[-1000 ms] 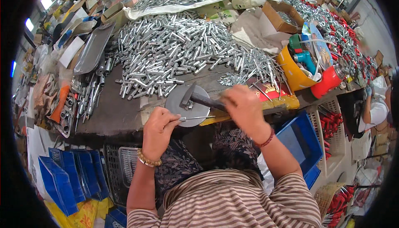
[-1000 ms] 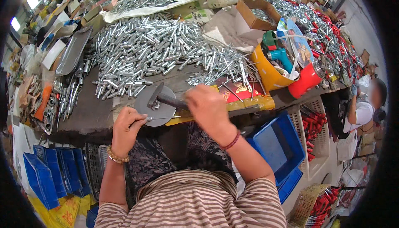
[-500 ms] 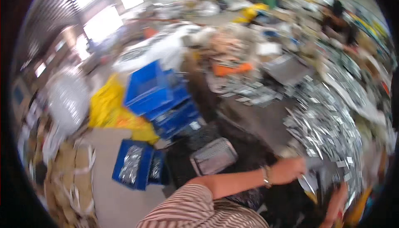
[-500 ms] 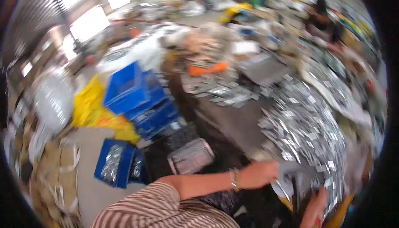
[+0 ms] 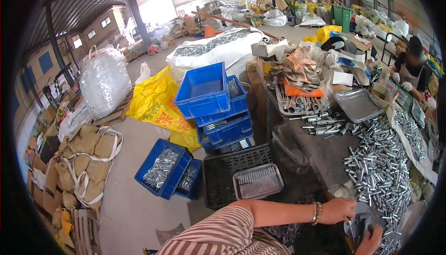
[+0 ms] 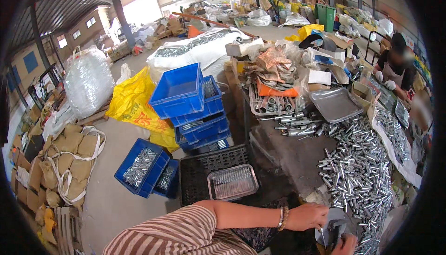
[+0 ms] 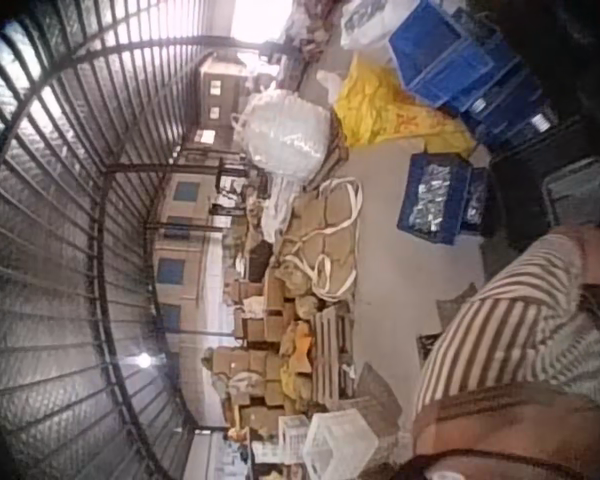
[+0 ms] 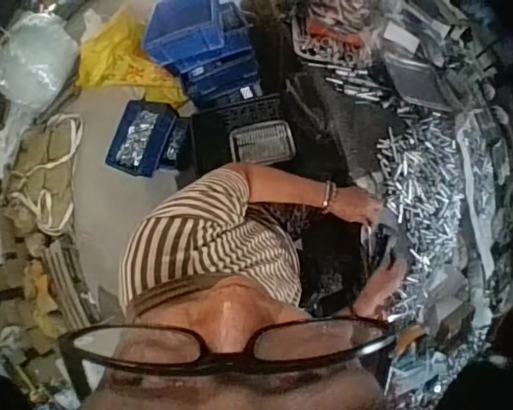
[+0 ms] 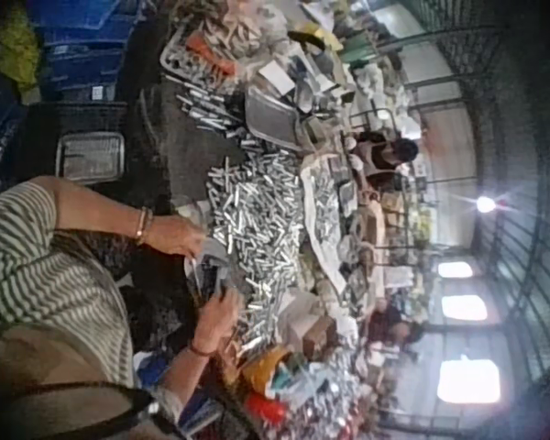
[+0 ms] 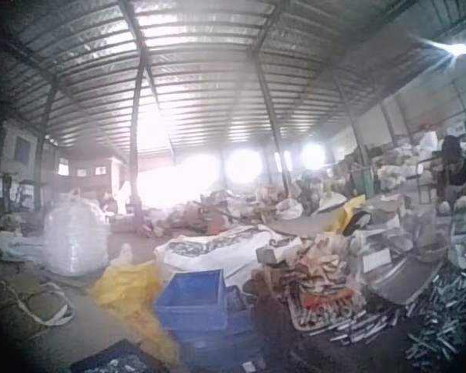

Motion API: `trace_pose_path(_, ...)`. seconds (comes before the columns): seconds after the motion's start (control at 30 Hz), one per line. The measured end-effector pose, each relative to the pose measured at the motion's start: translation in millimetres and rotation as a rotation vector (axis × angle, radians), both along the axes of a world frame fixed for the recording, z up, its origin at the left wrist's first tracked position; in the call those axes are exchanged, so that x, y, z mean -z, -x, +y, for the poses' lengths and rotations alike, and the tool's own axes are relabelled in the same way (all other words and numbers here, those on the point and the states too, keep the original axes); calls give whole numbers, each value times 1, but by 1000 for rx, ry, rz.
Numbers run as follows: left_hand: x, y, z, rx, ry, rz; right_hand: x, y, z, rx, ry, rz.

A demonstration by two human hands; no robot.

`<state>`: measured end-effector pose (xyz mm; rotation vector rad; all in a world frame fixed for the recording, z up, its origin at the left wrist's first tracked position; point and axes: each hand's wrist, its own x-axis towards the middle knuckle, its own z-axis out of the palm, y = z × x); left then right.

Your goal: Manually assemble small metal bolt/pin components using a hammer and a circular metal jig.

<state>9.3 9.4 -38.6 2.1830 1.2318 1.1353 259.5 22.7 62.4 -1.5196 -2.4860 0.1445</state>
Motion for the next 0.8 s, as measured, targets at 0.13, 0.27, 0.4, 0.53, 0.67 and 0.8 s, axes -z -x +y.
trace_pose_path(0.13, 1, 0, -3, -28, -15, -7, 23, 41, -5, -216, -119, 82)
trace_pose_path(0.27, 6, -1, -3, -59, -82, 9, 7, 67, -20, -130, 14, 105)
trace_pose_path(0.4, 4, -1, -3, -63, -59, 16, 5, 70, -22, -13, 134, 231)
trace_pose_path(0.53, 8, -8, -1, -62, -111, 5, 14, 56, -17, -76, 65, 202)
trace_pose_path(0.67, -3, -18, -5, -21, 10, 51, 13, 43, -18, -35, 82, 103)
trace_pose_path(0.8, -9, -4, -5, -46, -31, 36, 32, 56, -9, -119, -15, 245)
